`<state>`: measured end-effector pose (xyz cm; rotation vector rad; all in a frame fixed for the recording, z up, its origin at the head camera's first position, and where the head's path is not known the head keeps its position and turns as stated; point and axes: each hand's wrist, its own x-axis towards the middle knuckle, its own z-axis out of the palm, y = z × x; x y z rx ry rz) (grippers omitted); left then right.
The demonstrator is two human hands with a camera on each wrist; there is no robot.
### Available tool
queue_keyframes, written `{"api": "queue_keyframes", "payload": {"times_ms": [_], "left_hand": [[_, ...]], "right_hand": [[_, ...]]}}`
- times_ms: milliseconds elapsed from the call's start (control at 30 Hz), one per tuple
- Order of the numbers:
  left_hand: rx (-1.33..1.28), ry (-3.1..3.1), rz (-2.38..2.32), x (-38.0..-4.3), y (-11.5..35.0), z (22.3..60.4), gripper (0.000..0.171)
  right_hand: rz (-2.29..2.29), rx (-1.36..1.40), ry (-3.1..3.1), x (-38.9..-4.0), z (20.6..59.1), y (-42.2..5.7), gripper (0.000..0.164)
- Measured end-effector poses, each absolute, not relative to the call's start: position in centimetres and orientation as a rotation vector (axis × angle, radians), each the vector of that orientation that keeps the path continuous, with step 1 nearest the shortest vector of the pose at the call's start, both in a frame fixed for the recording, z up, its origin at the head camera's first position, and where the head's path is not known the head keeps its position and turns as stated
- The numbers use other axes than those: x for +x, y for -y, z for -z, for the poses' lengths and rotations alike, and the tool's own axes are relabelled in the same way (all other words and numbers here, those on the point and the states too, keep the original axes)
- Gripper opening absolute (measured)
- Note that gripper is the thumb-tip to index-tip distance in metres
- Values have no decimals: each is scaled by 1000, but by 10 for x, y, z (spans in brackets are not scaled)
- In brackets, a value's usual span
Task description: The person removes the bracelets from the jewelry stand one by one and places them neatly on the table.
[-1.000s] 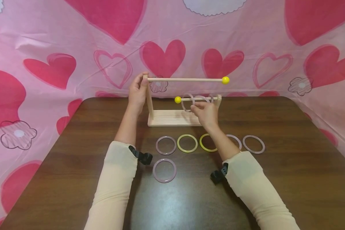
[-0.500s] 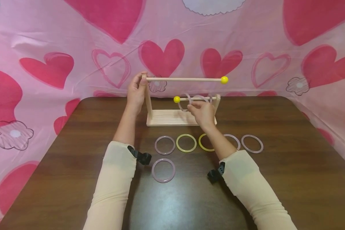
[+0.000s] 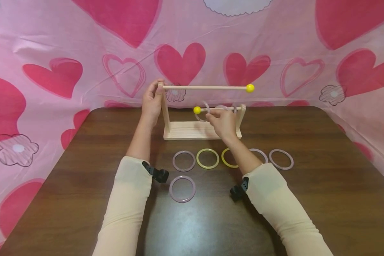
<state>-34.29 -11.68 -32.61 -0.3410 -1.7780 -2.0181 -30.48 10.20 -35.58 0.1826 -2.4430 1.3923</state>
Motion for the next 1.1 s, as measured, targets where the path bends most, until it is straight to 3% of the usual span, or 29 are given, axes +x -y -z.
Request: {"api": "queue_keyframes", "payload": {"times_ms": [1100], "left_hand": [[-341, 1783, 1997, -344, 117, 327, 36]], "right_hand": [[-1522, 229, 2417, -294, 354, -101, 19]]}}
